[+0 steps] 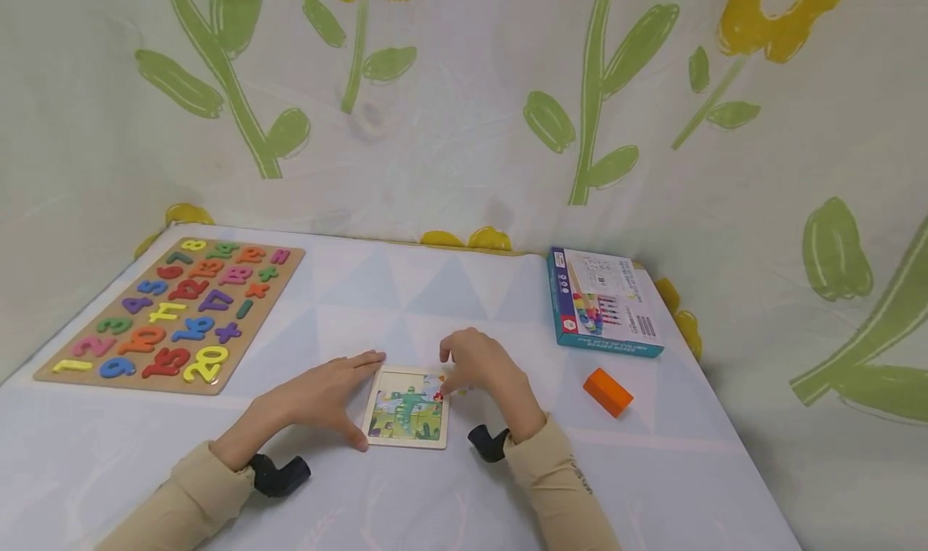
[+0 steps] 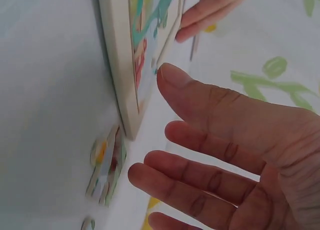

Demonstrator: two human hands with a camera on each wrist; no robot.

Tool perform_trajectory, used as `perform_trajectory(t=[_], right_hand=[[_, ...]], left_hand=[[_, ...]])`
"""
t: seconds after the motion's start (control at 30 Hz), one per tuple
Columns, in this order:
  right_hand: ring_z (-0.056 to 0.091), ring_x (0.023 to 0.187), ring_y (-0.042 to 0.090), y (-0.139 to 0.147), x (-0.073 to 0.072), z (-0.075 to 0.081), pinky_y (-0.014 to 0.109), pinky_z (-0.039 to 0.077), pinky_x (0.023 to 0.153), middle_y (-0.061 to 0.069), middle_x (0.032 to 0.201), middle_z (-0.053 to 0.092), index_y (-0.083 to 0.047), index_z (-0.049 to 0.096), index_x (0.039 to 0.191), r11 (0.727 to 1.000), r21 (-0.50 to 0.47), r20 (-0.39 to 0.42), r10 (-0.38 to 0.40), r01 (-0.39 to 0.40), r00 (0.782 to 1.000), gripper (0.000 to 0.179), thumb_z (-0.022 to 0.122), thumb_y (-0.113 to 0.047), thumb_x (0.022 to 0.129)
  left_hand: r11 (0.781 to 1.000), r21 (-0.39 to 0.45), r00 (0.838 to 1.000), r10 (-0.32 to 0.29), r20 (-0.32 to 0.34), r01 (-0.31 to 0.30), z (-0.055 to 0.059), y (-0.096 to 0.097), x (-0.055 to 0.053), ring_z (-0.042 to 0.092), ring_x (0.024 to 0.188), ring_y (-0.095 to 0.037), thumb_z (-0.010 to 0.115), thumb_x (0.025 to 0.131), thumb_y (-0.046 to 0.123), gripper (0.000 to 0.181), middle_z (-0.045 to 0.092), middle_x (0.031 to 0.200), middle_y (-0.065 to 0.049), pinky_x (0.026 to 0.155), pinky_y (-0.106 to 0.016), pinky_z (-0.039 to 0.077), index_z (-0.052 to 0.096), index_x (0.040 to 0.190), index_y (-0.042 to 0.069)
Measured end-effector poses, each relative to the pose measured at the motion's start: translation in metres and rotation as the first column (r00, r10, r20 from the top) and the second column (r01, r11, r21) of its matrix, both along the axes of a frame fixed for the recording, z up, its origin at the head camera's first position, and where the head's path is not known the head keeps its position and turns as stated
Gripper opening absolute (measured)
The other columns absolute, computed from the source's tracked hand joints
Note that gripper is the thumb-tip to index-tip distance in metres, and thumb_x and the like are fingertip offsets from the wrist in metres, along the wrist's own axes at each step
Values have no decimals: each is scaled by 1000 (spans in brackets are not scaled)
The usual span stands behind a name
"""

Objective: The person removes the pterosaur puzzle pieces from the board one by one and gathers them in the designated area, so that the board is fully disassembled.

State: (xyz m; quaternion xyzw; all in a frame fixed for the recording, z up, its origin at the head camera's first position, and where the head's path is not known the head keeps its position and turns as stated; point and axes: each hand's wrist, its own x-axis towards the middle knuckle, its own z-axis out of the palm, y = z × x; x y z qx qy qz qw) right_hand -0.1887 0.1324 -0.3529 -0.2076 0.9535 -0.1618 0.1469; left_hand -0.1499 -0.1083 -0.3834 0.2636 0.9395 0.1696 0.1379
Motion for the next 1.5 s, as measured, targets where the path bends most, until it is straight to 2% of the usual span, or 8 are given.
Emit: perform_trajectory(t=[0.23,0.5,0.63,0.8,1.03,1.27,1.5], right_hand=[[51,73,15,-15,1,-6,27,44,62,0,83,58,-13,70,93,999,34,20,40,-41,999,27,85,-22,72],[52,80,15,-22,2,-10,30,50,72,0,89,62,-14,73,90,995,67,23,70,-71,997,19,83,-17,73],[51,76,15,-24,4,-9,29,49,69,1,85,58,-14,72,93,994,60,30,95,-96,995,21,82,-13,74],[47,76,16,-24,6,-8,28,45,67,1,86,55,-18,69,97,986,103,47,127,-131,991,22,79,-12,78],[45,77,16,-24,8,-8,28,40,65,0,85,49,-22,58,99,965,190,77,167,-178,983,26,76,-16,82],[47,79,17,-24,8,-7,28,42,66,0,86,50,-21,54,97,970,171,86,160,-172,983,31,78,-15,79],[47,74,15,-21,8,-8,27,43,64,-2,83,53,-19,55,98,972,149,27,180,-182,983,35,82,-19,75]], left_hand=[[1000,10,1000,21,23,-21,-2,0,1,36,141,-31,90,58,48,108,35,155,-10,114,-52,34,42,143,2],[1000,3,1000,20,20,-20,-2,0,-1,38,139,-32,89,58,48,109,34,155,-10,112,-51,36,42,143,1],[1000,-3,1000,11,14,-11,-1,0,-2,37,140,-30,89,58,49,109,34,155,-11,115,-51,33,42,143,1],[1000,-3,1000,0,11,0,-1,0,-2,36,141,-30,89,58,49,109,34,155,-12,115,-52,31,41,143,0],[1000,-5,1000,0,11,0,1,-1,-1,40,137,-36,89,58,50,112,32,155,-14,112,-51,37,39,143,-3],[1000,-15,1000,-25,4,25,2,0,0,40,137,-34,89,58,50,112,33,155,-14,112,-51,37,40,143,-4],[999,-24,999,-48,-21,48,3,-1,-1,39,139,-33,88,59,50,111,35,154,-16,112,-54,35,40,142,-6]])
